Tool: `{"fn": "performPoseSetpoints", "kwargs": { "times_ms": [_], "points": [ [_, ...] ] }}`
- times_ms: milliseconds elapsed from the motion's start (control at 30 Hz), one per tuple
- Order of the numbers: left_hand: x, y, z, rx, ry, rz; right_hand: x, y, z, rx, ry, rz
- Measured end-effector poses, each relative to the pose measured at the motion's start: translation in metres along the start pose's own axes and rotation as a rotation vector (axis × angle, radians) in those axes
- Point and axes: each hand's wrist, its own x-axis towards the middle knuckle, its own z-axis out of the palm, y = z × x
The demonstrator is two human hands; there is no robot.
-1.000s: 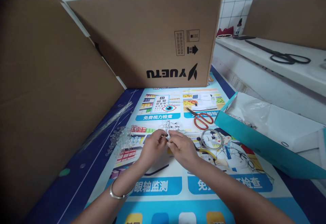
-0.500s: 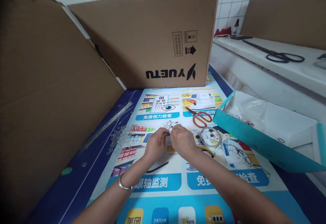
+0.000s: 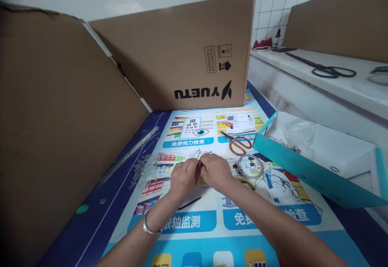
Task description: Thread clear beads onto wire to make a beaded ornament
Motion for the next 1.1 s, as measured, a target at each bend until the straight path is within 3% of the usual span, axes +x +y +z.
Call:
{"fn": "performPoseSetpoints", "kwargs": {
  "times_ms": [167, 300, 433, 567, 767, 967, 1100],
  "points": [
    [0.006, 0.004, -0.011, 0.101, -0.049, 0.078, -0.002, 0.008, 0.007, 0.091, 0.075, -0.068],
    [0.005, 0.006, -0.008, 0.083, -0.068, -0.087, -0.003, 0.010, 0.012, 0.158, 0.191, -0.165],
    [0.002, 0.007, -0.002, -0.045, -0.116, -0.235, -0.002, 0.011, 0.012, 0.197, 0.175, -0.220],
    [0.005, 0.005, -0.001, -0.192, -0.144, -0.310, -0.004, 0.014, 0.014, 0.238, 0.165, -0.180],
    [0.013, -0.002, -0.002, -0.265, -0.190, -0.379, -0.002, 0.018, 0.013, 0.176, 0.277, -0.098],
    [0.012, -0.005, -0.002, -0.301, -0.198, -0.396, 0.000, 0.012, 0.010, 0.015, 0.167, -0.192],
    [0.011, -0.009, 0.000, -0.654, -0.174, -0.488, 0.004, 0.004, 0.007, -0.054, 0.117, -0.086]
  ]
}}
